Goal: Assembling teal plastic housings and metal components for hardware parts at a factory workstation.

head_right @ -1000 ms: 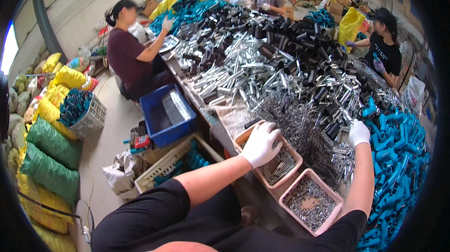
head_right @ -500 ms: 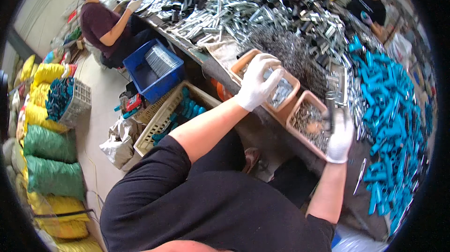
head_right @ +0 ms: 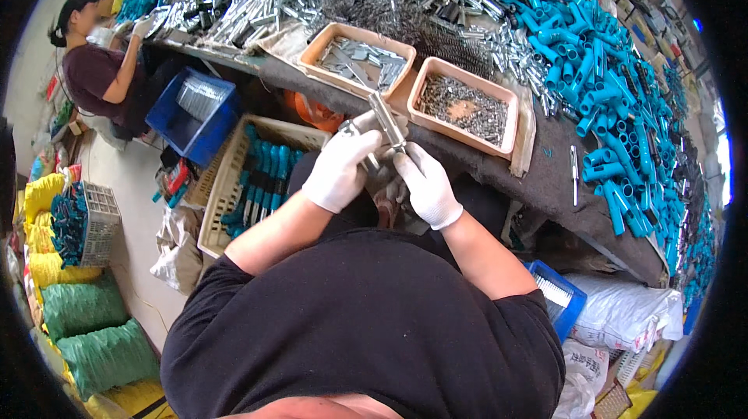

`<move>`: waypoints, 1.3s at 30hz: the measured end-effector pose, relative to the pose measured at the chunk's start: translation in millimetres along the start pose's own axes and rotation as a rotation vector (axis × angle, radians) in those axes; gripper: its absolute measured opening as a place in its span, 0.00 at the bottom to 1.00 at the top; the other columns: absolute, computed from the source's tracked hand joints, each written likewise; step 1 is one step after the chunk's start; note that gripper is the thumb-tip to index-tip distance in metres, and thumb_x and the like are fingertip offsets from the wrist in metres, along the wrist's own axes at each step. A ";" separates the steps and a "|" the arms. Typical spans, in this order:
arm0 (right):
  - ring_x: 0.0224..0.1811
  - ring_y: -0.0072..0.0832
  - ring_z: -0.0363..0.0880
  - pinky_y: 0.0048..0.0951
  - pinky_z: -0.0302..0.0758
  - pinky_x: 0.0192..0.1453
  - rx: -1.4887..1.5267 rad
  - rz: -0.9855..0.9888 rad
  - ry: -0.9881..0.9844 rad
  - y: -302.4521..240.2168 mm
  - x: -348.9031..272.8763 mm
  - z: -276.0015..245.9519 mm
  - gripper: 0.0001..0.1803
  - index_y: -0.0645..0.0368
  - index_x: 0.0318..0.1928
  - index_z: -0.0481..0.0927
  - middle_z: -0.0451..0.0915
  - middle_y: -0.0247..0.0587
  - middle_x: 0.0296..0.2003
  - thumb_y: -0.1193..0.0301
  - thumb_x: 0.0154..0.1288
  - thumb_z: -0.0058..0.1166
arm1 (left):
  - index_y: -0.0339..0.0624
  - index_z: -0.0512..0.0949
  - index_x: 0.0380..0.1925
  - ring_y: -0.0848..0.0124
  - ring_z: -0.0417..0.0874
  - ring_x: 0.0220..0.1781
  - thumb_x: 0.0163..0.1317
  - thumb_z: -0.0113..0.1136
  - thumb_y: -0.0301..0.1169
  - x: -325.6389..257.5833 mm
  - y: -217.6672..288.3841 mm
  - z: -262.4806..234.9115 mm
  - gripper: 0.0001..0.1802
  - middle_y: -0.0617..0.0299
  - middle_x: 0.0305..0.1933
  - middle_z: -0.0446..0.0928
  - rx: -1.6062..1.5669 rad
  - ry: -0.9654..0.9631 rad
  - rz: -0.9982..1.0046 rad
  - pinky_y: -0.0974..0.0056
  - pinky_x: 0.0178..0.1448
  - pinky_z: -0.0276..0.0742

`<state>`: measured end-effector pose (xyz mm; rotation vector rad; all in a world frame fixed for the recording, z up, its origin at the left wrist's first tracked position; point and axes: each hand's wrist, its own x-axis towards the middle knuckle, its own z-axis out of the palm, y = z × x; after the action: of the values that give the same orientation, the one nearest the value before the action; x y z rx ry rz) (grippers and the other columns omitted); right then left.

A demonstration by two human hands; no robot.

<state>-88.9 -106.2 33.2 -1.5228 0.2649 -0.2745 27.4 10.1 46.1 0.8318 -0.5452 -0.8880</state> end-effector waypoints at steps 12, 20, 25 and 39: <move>0.22 0.17 0.73 0.20 0.71 0.26 -0.130 0.315 -0.110 -7.3 -47.7 -21.6 0.11 0.65 0.45 0.77 0.78 0.36 0.25 0.72 0.67 0.49 | 0.38 0.77 0.44 0.77 0.79 0.38 0.65 0.57 0.34 -16.5 -9.7 6.1 0.12 0.62 0.39 0.82 0.295 0.137 -0.085 0.70 0.43 0.74; 0.22 0.17 0.72 0.20 0.70 0.27 -0.188 0.136 -0.267 18.7 -23.6 -40.7 0.13 0.64 0.49 0.76 0.78 0.34 0.26 0.72 0.69 0.46 | 0.37 0.76 0.40 0.77 0.77 0.29 0.64 0.53 0.32 4.5 -10.2 1.6 0.11 0.62 0.32 0.80 0.303 0.232 -0.087 0.70 0.34 0.74; 0.19 0.15 0.67 0.17 0.65 0.24 0.020 0.321 -0.276 -5.5 -22.7 -30.0 0.14 0.63 0.49 0.76 0.77 0.34 0.23 0.68 0.71 0.42 | 0.42 0.70 0.47 0.72 0.74 0.35 0.72 0.41 0.41 9.0 -7.5 -9.3 0.16 0.63 0.33 0.70 -0.103 0.336 -0.096 0.66 0.38 0.71; 0.20 0.21 0.69 0.26 0.69 0.28 -0.231 0.163 -0.260 -0.5 -41.1 -32.9 0.08 0.62 0.40 0.78 0.73 0.35 0.19 0.72 0.69 0.46 | 0.36 0.70 0.49 0.62 0.80 0.50 0.64 0.53 0.29 -7.0 -5.2 -18.1 0.15 0.55 0.48 0.77 0.799 0.118 0.151 0.57 0.56 0.77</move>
<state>-138.8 -123.3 32.6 -1.7342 0.2176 0.0874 34.3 21.3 30.9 1.5292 -0.8634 -0.4601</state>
